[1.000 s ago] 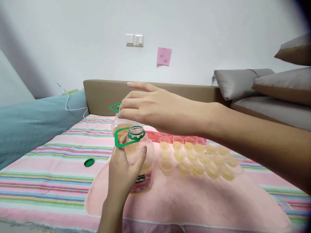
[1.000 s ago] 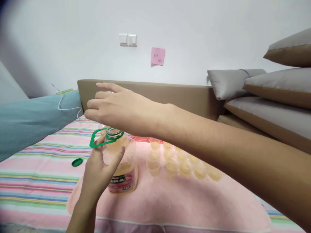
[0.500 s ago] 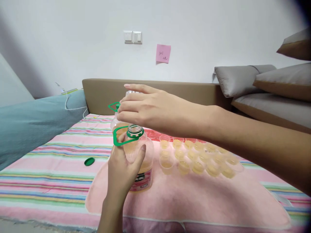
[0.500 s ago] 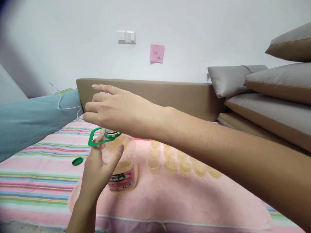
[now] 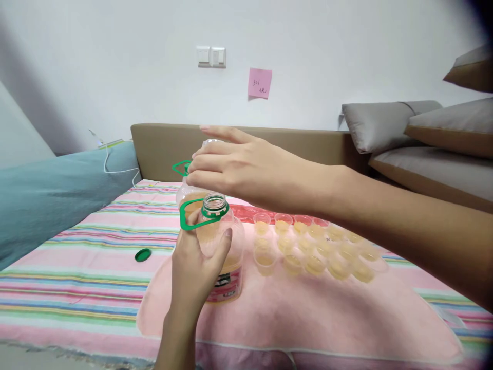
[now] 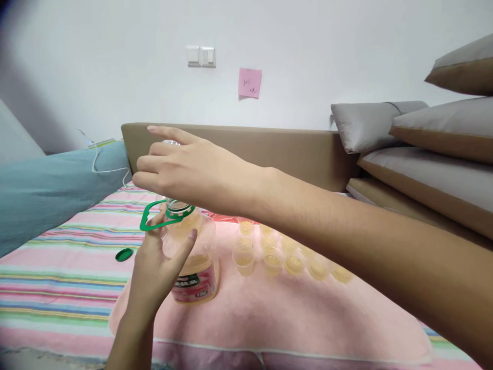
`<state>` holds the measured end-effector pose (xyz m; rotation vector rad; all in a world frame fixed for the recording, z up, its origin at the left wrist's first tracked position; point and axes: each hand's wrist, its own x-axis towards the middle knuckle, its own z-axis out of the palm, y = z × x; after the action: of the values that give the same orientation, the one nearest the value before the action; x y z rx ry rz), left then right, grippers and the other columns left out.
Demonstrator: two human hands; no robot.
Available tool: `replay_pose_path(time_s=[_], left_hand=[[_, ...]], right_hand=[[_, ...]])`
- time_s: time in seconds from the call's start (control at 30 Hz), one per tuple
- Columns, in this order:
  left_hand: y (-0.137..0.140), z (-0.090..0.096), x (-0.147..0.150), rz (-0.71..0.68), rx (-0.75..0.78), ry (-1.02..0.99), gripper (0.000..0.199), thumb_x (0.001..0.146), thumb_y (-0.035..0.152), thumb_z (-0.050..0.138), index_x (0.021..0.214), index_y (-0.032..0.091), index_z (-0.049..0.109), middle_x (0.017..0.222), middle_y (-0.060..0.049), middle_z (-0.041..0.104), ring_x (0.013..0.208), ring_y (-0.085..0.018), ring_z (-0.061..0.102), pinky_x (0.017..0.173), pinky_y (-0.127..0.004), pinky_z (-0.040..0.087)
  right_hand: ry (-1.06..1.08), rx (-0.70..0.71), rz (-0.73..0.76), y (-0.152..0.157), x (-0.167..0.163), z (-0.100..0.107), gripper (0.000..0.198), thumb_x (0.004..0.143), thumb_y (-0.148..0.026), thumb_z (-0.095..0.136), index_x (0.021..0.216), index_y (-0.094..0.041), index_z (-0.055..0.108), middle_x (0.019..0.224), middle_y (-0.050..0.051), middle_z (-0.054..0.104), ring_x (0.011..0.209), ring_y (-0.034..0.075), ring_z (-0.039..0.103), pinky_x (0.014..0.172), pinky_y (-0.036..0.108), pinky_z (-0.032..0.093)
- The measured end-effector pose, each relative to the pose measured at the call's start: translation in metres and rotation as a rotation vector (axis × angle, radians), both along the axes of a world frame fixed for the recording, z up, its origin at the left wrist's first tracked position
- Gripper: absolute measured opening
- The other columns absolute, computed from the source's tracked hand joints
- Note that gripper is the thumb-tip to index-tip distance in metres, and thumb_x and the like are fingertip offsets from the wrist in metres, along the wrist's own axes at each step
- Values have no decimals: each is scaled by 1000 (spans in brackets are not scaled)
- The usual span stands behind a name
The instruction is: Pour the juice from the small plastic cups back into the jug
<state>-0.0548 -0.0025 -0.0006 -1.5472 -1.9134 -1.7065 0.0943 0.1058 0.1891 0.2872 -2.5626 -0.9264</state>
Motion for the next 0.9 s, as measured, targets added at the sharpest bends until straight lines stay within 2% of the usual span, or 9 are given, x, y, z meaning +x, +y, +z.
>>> replay_pose_path(time_s=[0.17, 0.27, 0.37, 0.53, 0.63, 0.73, 0.9], left_hand=[[0, 0, -1, -2, 8, 14, 48, 99, 51, 73, 137, 23, 63, 147, -12, 70, 145, -34, 63, 118, -47, 51], [0, 1, 0, -3, 5, 5, 48, 99, 51, 73, 137, 23, 63, 146, -12, 70, 146, -34, 63, 118, -47, 52], [1, 1, 0, -8, 11, 3, 48, 100, 52, 73, 137, 23, 63, 145, -12, 71, 146, -34, 63, 119, -47, 52], [1, 0, 0, 2, 5, 0, 49, 100, 54, 72, 137, 23, 64, 146, -12, 70, 146, -34, 63, 120, -46, 51], [1, 0, 0, -7, 7, 3, 49, 100, 53, 72, 138, 23, 64, 148, -11, 70, 146, -33, 62, 121, -45, 50], [0, 2, 0, -12, 1, 10, 50, 100, 53, 72, 139, 22, 64, 148, -12, 69, 146, -32, 62, 120, -45, 51], [0, 2, -1, -8, -9, 2, 51, 100, 53, 72, 138, 22, 64, 148, -12, 70, 145, -34, 63, 119, -47, 52]], right_hand=[[132, 9, 78, 0, 2, 4, 58, 110, -4, 14, 128, -13, 68, 129, -1, 74, 130, 16, 68, 137, 52, 31], [49, 13, 30, 1, 2, 1, 51, 111, -4, 22, 129, -15, 68, 130, 0, 74, 132, 16, 68, 139, 51, 29], [20, 9, 32, -2, 1, 0, 49, 112, -6, 25, 131, -21, 68, 131, -3, 75, 134, 16, 67, 139, 50, 30], [-130, 0, -225, -19, -1, 8, 48, 114, -6, 27, 145, -19, 61, 150, 2, 66, 150, 19, 56, 144, 56, 14], [-167, 24, -274, -25, -2, 10, 48, 115, -7, 26, 148, -20, 59, 153, 1, 63, 156, 19, 51, 145, 55, 10], [-147, 3, -243, -23, -1, 8, 49, 113, -5, 27, 147, -20, 59, 150, 1, 63, 154, 19, 52, 145, 55, 12], [-73, -30, -21, -6, 3, 2, 48, 113, -6, 23, 136, -18, 63, 140, 0, 69, 143, 18, 60, 141, 59, 21]])
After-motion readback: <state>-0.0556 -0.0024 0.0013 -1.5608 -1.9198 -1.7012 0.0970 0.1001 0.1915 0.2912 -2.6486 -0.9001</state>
